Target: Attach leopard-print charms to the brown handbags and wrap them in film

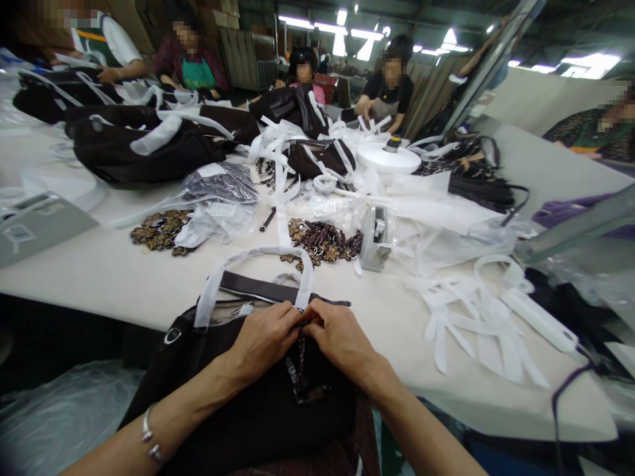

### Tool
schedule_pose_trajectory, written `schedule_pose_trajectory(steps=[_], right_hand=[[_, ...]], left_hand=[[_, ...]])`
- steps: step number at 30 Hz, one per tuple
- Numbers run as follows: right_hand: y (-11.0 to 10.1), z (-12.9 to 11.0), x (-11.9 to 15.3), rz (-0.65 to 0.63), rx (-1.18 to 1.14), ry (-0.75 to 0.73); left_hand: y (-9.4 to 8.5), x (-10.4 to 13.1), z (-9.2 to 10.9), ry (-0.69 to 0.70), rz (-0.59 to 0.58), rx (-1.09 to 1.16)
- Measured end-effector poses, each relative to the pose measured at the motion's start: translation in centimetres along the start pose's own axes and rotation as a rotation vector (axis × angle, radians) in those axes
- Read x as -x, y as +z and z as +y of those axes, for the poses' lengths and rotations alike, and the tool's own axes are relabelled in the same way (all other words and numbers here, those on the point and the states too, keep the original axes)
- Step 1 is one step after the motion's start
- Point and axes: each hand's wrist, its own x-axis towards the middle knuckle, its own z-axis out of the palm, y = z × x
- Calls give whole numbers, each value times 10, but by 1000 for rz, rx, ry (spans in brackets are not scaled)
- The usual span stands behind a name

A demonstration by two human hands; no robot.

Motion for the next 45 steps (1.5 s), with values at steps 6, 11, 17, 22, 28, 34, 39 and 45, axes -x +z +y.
schedule_pose_trajectory(steps=[6,11,17,22,28,34,39,45], right_hand=[[-6,-5,1,-65,-88,-50],[-5,-9,0,-43,-151,-4],[5,-10,-1,98,-121,-56],[9,-9,0,146,-86,-84],[10,-3,-2,149,-224,-152],[7,-7,2,154,-235,-96],[6,-13,10,123,-45,-169],[12,-17,13,130,152,-185]], left_hand=[[-1,3,-1,37,28,114],[-1,5,-2,-161,47,382],[-5,5,-3,-234,61,637],[-11,4,-7,-309,-1,821],[-13,5,-10,-356,-38,890],[-16,2,-9,-378,-48,836],[-22,4,-9,-359,-75,835],[-24,7,-8,-334,-68,809]])
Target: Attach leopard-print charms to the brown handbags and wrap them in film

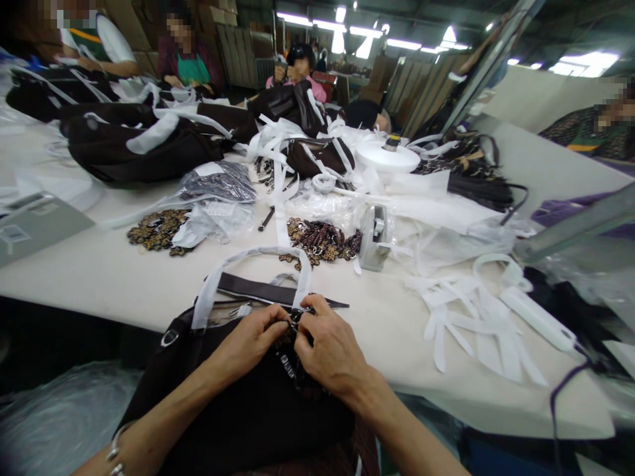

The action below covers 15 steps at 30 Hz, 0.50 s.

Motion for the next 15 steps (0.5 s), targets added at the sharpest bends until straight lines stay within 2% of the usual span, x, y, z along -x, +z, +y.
schedule_pose_trajectory(steps=[10,15], right_hand=[[9,1,2,84,-58,4],[6,1,3,64,-159,41]], left_hand=[[6,10,-1,65,80,-96],[12,14,-11,218,154,-447]])
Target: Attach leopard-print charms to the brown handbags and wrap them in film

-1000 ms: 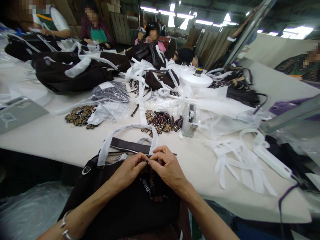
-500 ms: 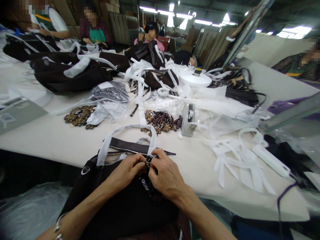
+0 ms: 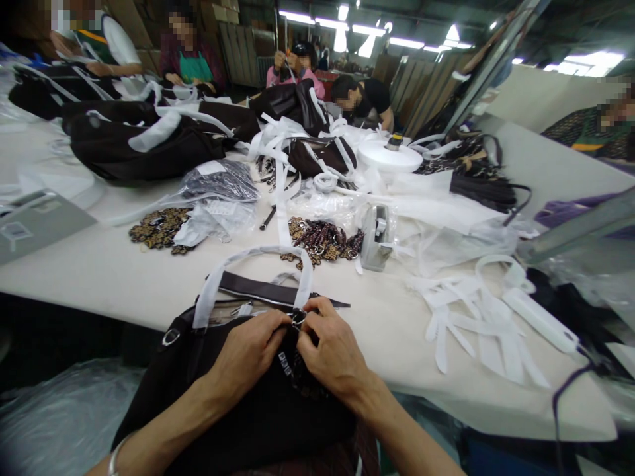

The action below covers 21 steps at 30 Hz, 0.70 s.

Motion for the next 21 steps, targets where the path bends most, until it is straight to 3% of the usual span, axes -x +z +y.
schedule_pose_trajectory(steps=[4,9,12,15,21], right_hand=[[-6,-2,-4,-40,-49,51],[-9,-5,-8,-48,-60,61],[-9,-3,-8,-65,-61,41],[-8,1,-7,-71,-62,4],[-9,6,-5,-120,-70,-51]], left_hand=[[5,5,-1,115,68,-234],[11,10,-1,122,111,-224],[9,8,2,-47,50,6],[0,2,6,-229,-68,407],[-6,-6,5,-405,-255,1000]])
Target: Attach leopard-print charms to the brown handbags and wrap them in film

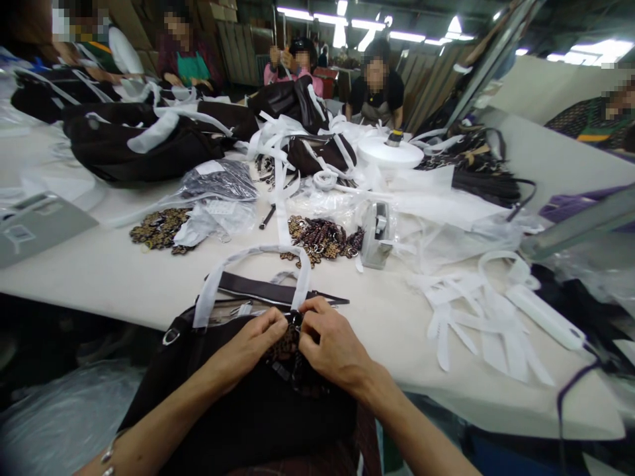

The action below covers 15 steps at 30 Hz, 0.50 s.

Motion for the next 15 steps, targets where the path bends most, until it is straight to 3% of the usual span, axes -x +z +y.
schedule_pose_trajectory(steps=[5,8,12,15], right_hand=[[-5,0,0,-52,-13,23],[-8,-2,-1,-68,-29,56],[-11,-4,-4,-102,-34,91],[-11,-5,-4,-144,-18,106]], left_hand=[[3,-1,-1,-116,3,126],[5,2,-1,-37,38,-85],[13,7,-4,131,217,-527],[20,11,-10,126,266,-577]])
